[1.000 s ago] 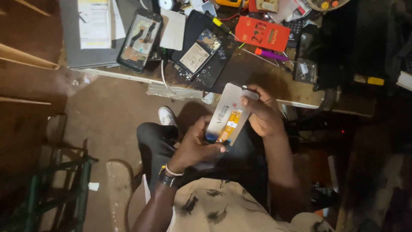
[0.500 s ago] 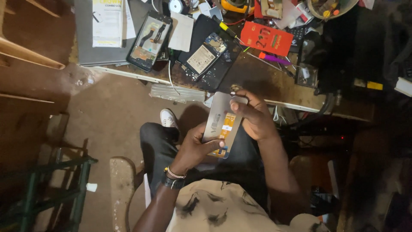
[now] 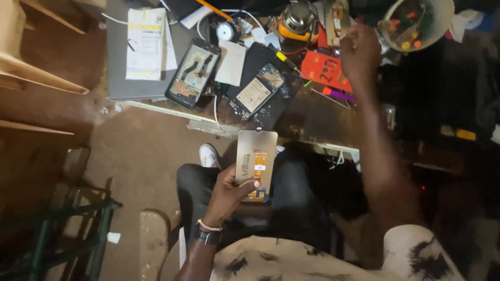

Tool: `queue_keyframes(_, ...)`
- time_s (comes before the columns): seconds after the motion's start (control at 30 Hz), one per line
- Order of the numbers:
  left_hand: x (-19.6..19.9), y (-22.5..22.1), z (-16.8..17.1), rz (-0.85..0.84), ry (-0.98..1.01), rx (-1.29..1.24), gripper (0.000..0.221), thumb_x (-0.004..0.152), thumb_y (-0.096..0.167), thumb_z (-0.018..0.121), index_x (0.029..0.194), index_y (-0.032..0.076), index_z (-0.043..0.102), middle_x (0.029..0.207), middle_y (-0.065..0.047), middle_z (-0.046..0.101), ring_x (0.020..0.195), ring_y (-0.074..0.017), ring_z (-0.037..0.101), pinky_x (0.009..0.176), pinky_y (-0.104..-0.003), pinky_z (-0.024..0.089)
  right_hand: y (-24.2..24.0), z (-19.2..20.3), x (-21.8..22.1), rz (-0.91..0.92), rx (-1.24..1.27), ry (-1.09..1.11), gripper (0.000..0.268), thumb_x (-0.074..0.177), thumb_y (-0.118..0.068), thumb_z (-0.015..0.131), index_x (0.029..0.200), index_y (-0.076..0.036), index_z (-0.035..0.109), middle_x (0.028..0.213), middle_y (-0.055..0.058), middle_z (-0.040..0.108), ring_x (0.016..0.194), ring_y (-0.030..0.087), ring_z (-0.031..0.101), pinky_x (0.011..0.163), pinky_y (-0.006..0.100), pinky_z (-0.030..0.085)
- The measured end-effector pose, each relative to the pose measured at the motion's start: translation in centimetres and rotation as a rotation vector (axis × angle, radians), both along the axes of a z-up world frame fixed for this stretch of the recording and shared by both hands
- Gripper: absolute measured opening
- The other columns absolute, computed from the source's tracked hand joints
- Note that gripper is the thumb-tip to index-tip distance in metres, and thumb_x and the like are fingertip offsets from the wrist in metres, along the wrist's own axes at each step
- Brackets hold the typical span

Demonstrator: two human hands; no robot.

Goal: Unboxing a new mobile phone screen and inspecting it for repair

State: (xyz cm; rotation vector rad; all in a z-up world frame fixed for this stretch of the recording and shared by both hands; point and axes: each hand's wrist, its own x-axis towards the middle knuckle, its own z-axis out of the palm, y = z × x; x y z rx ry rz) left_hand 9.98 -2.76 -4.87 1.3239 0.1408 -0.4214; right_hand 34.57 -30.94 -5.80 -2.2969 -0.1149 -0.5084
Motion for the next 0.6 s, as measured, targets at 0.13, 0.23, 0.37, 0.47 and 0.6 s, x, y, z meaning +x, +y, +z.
queue_keyframes(0.13, 0.4, 0.6, 0.6, 0.037, 0.039, 0.01, 0.04, 0.069, 0.022, 0.067, 0.104, 0.005, 0.057, 0.107, -0.011, 0.064, 0.093, -0.0208, 0.064, 0.074, -0.032, 0.057, -2.3, -4.6, 6.4, -0.064, -0.476, -0.055, 0.017, 0.08, -0.018, 0.059, 0.073, -0.003, 0.06, 0.067, 0.015, 0.058, 0.063, 0.033, 0.056, 0.049, 0.043, 0.038)
queue_keyframes(0.23, 0.4, 1.0, 0.5, 0.078, 0.076, -0.01, 0.04, 0.069, 0.02, 0.067, 0.104, 0.004, 0.058, 0.108, -0.011, 0.063, 0.093, -0.0213, 0.064, 0.076, -0.033, 0.057, -1.5, -4.3, 7.9, -0.225, -0.602, 0.206, 0.033, 0.071, -0.037, 0.064, 0.077, -0.004, 0.065, 0.068, 0.016, 0.064, 0.062, 0.036, 0.062, 0.048, 0.044, 0.045)
queue_keyframes(0.37, 0.2, 1.5, 0.0, 0.096, 0.062, -0.053, 0.038, 0.069, 0.017, 0.067, 0.104, 0.004, 0.058, 0.106, -0.011, 0.064, 0.091, -0.0198, 0.064, 0.075, -0.033, 0.056, -0.5, -2.2, 7.8, -0.321, -0.647, 0.479, 0.056, 0.059, -0.042, 0.075, 0.091, 0.0, 0.057, 0.088, 0.016, 0.061, 0.078, 0.037, 0.058, 0.064, 0.049, 0.04)
queue_keyframes(0.47, 0.0, 1.6, 0.1, 0.093, 0.049, -0.039, 0.04, 0.069, 0.018, 0.067, 0.105, 0.005, 0.057, 0.108, -0.012, 0.063, 0.094, -0.0224, 0.064, 0.074, -0.034, 0.057, -3.3, -4.7, 9.2, -0.301, -0.388, 0.334, 0.058, 0.064, -0.045, 0.085, 0.094, -0.003, 0.059, 0.089, 0.013, 0.064, 0.077, 0.03, 0.061, 0.055, 0.039, 0.045)
queue_keyframes(0.6, -0.5, 1.7, -0.1, 0.112, -0.01, 0.011, 0.037, 0.069, 0.02, 0.068, 0.101, 0.004, 0.059, 0.102, -0.01, 0.065, 0.087, -0.0169, 0.063, 0.069, -0.029, 0.056, -1.5, -1.7, 7.4, -0.293, 0.042, 0.445, 0.049, 0.059, -0.021, 0.085, 0.095, -0.007, 0.053, 0.094, 0.008, 0.063, 0.084, 0.022, 0.063, 0.056, 0.033, 0.056)
